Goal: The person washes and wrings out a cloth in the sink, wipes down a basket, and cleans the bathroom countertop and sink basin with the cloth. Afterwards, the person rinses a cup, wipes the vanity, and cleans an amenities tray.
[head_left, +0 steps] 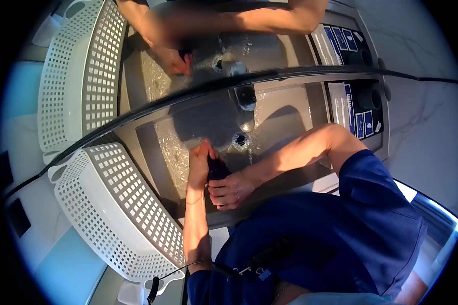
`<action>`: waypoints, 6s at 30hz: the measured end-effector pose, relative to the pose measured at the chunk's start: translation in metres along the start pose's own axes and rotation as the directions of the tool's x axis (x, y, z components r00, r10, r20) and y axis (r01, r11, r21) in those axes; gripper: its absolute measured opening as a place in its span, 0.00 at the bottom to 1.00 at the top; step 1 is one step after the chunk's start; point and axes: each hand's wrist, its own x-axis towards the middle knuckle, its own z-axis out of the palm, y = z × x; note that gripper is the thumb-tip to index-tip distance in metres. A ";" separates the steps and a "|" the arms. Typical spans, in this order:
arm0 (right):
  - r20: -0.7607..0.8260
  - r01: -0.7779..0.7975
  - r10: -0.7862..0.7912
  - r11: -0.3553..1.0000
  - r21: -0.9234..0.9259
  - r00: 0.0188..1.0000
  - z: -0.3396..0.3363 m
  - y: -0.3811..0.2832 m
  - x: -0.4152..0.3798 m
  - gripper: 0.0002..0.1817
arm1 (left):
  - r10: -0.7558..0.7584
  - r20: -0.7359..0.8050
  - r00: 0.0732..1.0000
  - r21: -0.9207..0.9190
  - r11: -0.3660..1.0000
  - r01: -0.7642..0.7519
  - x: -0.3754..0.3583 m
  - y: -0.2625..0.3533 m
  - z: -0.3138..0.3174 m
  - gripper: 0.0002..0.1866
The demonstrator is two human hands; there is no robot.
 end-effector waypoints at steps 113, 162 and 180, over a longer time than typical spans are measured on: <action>0.887 0.128 0.460 0.883 -0.451 -0.042 0.159 0.103 0.248 0.47 | 0.472 -0.880 0.061 0.449 0.866 -0.222 -0.329 -0.028 -0.303 0.18; 0.840 -0.722 0.402 -0.449 0.527 0.364 0.091 -0.033 0.270 0.42 | 0.441 -0.887 0.135 0.418 0.892 -0.173 -0.495 -0.131 -0.301 0.14; 0.911 -0.957 -0.318 0.031 0.287 0.263 0.344 -0.384 0.259 0.26 | 0.374 -0.926 -0.047 0.367 0.923 0.116 -0.678 -0.305 -0.300 0.15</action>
